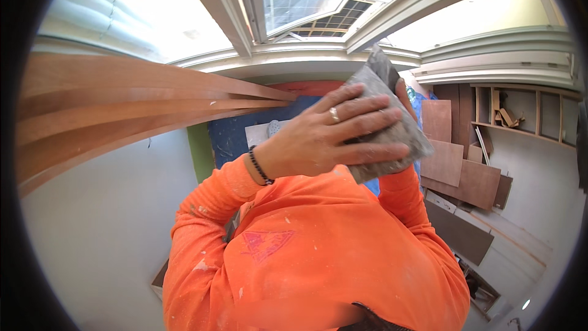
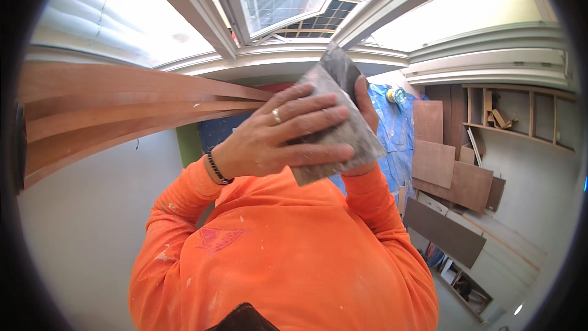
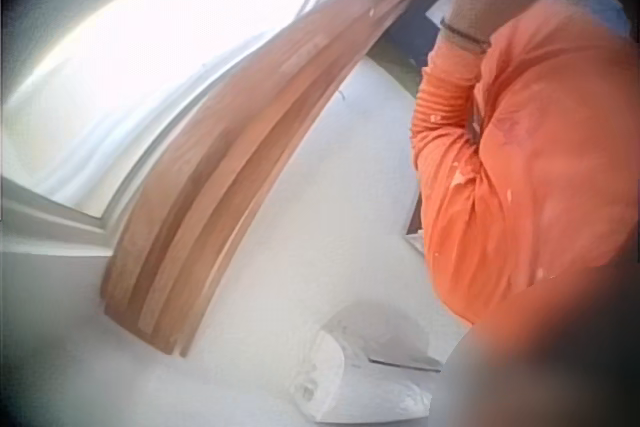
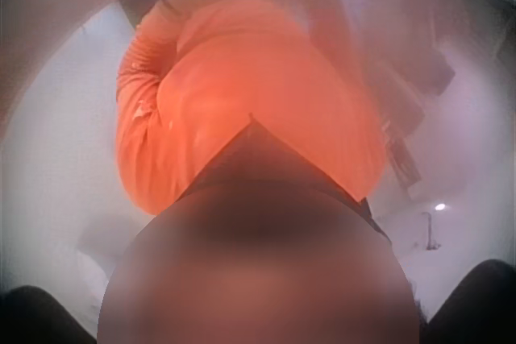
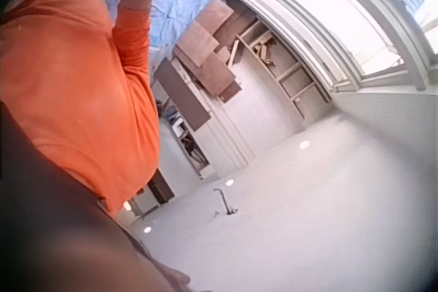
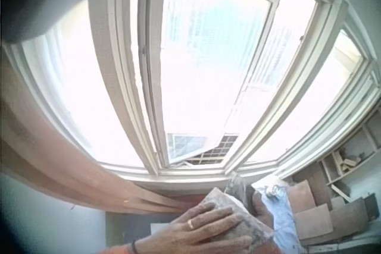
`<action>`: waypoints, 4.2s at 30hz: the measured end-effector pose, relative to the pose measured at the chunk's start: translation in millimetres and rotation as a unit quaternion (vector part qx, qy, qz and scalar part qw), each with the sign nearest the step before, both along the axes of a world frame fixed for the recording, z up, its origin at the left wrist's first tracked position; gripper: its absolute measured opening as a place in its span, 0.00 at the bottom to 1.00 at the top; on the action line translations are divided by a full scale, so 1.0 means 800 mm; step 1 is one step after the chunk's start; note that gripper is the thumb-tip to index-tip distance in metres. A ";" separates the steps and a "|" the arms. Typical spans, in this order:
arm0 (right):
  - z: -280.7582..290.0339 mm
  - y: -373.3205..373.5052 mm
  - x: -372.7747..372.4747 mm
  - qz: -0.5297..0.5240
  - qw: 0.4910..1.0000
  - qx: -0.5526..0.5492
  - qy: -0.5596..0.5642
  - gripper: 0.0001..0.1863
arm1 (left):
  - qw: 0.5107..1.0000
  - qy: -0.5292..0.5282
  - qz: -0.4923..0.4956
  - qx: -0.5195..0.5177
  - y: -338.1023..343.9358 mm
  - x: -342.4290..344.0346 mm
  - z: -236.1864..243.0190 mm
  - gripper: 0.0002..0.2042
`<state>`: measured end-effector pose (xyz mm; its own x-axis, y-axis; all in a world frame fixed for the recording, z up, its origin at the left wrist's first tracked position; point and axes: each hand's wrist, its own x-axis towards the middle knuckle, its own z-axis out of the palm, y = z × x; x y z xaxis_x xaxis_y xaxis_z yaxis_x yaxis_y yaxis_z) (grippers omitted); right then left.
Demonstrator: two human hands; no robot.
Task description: The person scoops plaster from a hawk onto a trowel and applies it to the ceiling near a window. The person repeatedly smooths the plaster on the ceiling surface using the trowel.
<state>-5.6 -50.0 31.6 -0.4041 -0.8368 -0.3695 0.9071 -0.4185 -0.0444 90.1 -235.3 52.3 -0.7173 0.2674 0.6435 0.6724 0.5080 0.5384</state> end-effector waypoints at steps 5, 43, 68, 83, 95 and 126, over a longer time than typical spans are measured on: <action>-0.007 -0.019 -0.009 -0.144 0.979 0.056 0.134 0.26 | 0.980 -0.102 0.147 -0.086 -0.084 0.014 -0.059 0.31; -0.058 0.073 0.031 -0.223 0.911 0.303 0.171 0.23 | 0.562 -0.516 0.194 -0.616 -0.205 0.167 -0.538 0.19; -0.006 -0.033 -0.010 -0.395 0.798 0.289 0.353 0.30 | 0.454 -0.323 -0.055 0.829 -0.030 0.007 -0.093 0.18; 0.004 -0.029 0.028 -0.190 0.759 0.434 0.447 0.32 | 0.733 -0.343 0.119 0.575 -0.017 -0.010 -0.071 0.16; -0.001 -0.012 0.051 -0.289 0.946 0.134 0.060 0.25 | 0.988 0.079 -0.118 0.052 0.014 -0.020 -0.027 0.11; 0.027 0.102 -0.072 -0.305 0.867 0.275 0.281 0.22 | 0.955 -0.031 0.050 -0.290 0.095 -0.092 0.063 0.30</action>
